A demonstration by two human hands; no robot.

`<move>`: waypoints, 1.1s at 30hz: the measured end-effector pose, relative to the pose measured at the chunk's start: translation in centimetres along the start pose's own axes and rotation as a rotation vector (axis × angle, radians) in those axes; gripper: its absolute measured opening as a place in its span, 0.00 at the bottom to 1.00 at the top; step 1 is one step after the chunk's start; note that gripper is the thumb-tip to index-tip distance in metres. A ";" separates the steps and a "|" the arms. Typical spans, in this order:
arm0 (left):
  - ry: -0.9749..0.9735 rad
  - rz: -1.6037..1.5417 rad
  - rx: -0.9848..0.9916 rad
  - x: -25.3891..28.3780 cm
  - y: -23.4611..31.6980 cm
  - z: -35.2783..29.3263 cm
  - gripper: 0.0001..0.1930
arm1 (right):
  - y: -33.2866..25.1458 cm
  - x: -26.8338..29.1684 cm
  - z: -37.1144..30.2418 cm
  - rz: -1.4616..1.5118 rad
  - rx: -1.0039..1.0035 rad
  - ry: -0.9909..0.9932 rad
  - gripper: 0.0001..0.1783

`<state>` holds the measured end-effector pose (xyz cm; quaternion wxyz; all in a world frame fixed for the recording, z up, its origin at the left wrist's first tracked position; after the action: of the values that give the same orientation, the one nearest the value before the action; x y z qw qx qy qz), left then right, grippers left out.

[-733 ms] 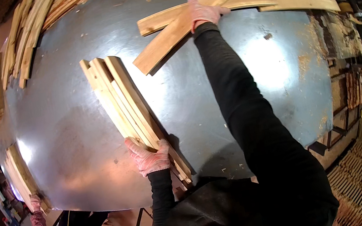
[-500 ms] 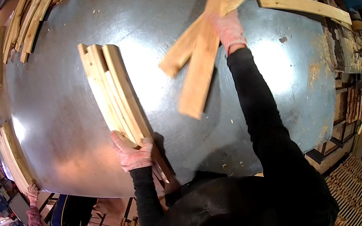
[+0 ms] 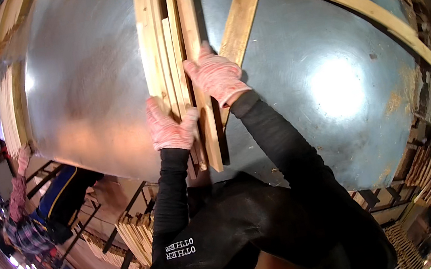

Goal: The person sorts and stacks thin wooden planks on a metal workbench. They pick up individual planks from a pile, inspect them, and place them into a neat stack, occasionally moving other planks aside to reach the work.

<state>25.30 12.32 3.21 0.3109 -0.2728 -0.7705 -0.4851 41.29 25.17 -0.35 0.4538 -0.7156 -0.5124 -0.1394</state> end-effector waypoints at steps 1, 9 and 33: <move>-0.021 0.174 0.003 -0.2 0.7 -0.6 0.62 | -1.9 0.1 -0.6 0.006 0.069 0.006 0.34; -0.092 0.344 0.252 -1.1 0.8 -1.4 0.58 | 4.4 0.2 -3.2 -0.321 -0.396 0.221 0.50; -0.015 0.644 0.108 0.8 -1.3 -1.7 0.63 | 16.6 23.7 10.3 -0.866 -0.129 0.326 0.19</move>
<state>24.21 10.38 3.63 0.4568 -0.4891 -0.6714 -0.3183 63.20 46.71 1.34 0.3831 -0.4313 -0.6763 -0.4582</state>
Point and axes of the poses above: each hand's wrist, its own z-axis towards the middle knuckle, its own x-axis out of the back of the hand, y = z × x, the point moved 10 cm from there along z, towards the middle knuckle, and after that the axes turned 14 degrees about -y, right-handed, at the moved point
